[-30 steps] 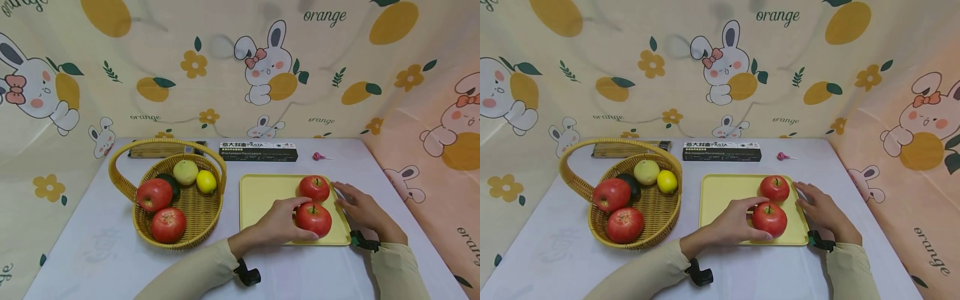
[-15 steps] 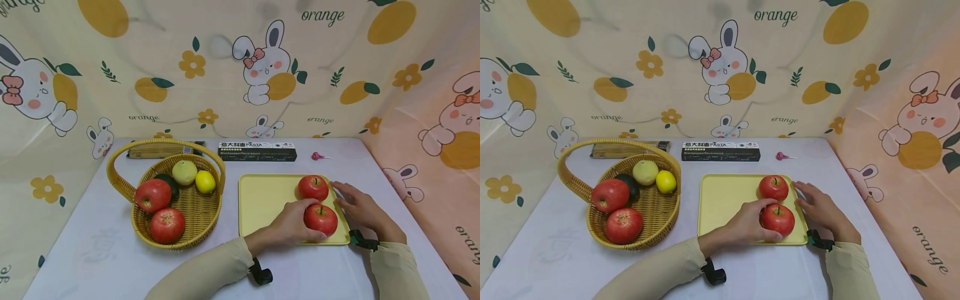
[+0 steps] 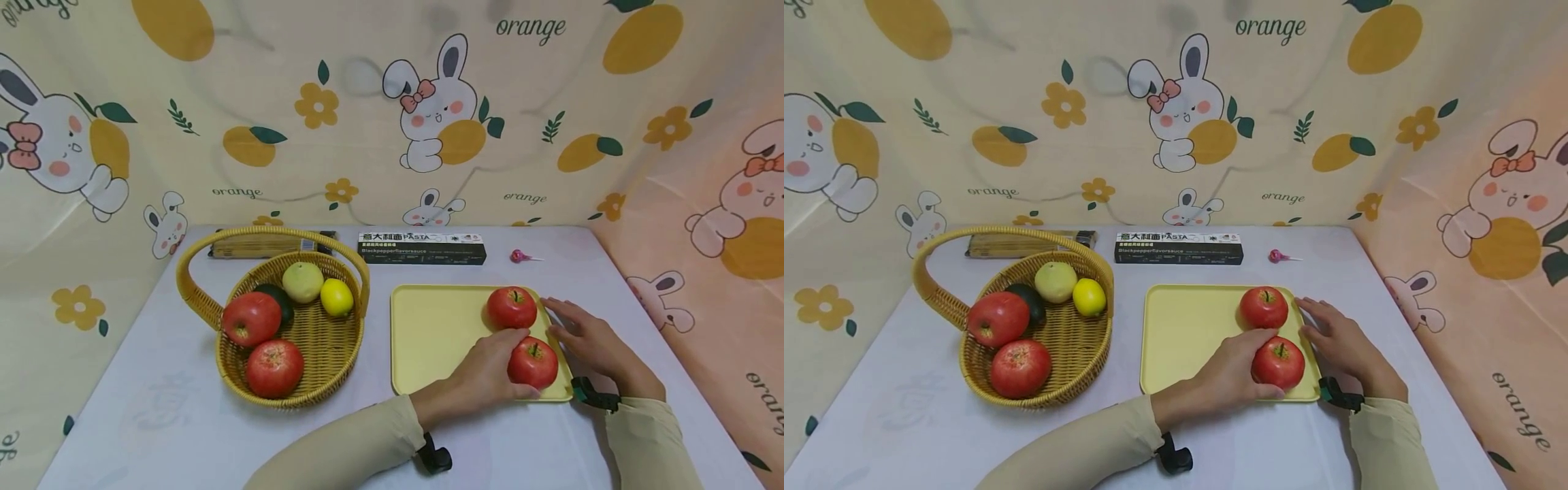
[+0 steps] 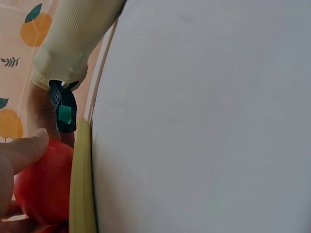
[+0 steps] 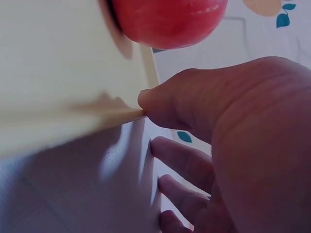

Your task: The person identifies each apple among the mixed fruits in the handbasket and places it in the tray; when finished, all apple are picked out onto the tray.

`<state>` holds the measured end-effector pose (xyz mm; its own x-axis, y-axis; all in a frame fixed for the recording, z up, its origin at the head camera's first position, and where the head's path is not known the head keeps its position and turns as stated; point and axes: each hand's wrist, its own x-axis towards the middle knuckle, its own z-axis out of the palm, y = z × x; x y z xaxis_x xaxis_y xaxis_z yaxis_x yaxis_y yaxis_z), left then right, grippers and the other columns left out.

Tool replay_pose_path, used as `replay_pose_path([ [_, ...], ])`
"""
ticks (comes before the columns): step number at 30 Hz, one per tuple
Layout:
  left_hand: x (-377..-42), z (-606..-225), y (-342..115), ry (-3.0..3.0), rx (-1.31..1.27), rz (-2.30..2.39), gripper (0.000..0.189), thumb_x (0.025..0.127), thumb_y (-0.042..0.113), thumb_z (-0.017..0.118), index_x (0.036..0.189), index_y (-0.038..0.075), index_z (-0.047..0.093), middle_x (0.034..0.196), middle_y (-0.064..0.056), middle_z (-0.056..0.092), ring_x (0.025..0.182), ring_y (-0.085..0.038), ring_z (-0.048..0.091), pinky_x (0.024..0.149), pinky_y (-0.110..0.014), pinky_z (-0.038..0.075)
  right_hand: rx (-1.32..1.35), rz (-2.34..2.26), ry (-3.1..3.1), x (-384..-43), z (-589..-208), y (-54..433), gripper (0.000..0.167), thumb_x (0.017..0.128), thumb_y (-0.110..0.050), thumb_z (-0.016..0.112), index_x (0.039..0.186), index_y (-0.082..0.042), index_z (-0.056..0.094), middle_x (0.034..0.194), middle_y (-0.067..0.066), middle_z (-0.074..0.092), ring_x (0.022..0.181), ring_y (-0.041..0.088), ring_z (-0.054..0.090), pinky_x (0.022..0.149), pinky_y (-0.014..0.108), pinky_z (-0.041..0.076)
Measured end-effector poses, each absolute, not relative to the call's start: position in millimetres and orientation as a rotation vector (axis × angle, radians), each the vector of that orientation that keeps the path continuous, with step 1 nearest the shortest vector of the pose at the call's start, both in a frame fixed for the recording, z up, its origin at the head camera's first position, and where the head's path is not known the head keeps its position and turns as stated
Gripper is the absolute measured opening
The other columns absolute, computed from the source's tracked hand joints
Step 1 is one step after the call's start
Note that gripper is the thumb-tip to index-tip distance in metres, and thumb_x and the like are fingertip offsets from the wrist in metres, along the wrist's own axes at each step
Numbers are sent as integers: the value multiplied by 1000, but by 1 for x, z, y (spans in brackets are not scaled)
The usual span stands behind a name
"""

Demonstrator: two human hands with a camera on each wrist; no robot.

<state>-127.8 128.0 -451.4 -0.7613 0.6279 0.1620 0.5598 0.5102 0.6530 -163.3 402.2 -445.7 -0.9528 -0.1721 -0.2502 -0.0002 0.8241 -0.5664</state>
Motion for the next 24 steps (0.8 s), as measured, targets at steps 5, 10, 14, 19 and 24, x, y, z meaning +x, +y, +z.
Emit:
replay_pose_path([
  [5, -125, -444, 113, 2642, 1042, 1140, 87, 87, 42, 94, 159, 12, 54, 151, 5, 66, 136, -7, 62, 110, -16, 51, -154, -822, 2727, -165, -447, 401, 76, 111, -42, 63, 174, -15, 31, 175, 33, 28, 157, 67, 22, 106, 85, 40],
  [10, -124, -431, 86, 2423, 1029, 1395, 76, 88, 35, 94, 154, 15, 61, 143, 6, 72, 127, -5, 67, 103, -14, 55, -129, -787, 2731, -166, -449, 401, 77, 110, -44, 63, 174, -15, 30, 175, 32, 28, 159, 66, 20, 106, 86, 40],
  [14, -117, -418, 54, 2178, 978, 1553, 73, 89, 29, 94, 155, 16, 62, 148, 4, 71, 130, -4, 68, 105, -17, 56, -111, -783, 2722, -165, -449, 401, 79, 110, -47, 62, 175, -16, 28, 176, 32, 26, 159, 66, 19, 106, 86, 40],
  [19, -108, -404, 11, 2012, 938, 1659, 71, 89, 21, 94, 153, 15, 64, 150, 4, 70, 129, -2, 69, 111, -20, 54, -123, -784, 2723, -167, -449, 401, 77, 111, -44, 62, 174, -15, 29, 175, 34, 27, 157, 67, 21, 106, 86, 39],
  [24, -99, -394, -31, 1969, 898, 1702, 70, 87, 16, 95, 151, 16, 66, 147, 5, 71, 128, -4, 70, 114, -27, 55, -121, -801, 2715, -168, -450, 402, 78, 111, -44, 62, 174, -14, 28, 175, 34, 26, 158, 67, 19, 107, 85, 39],
])
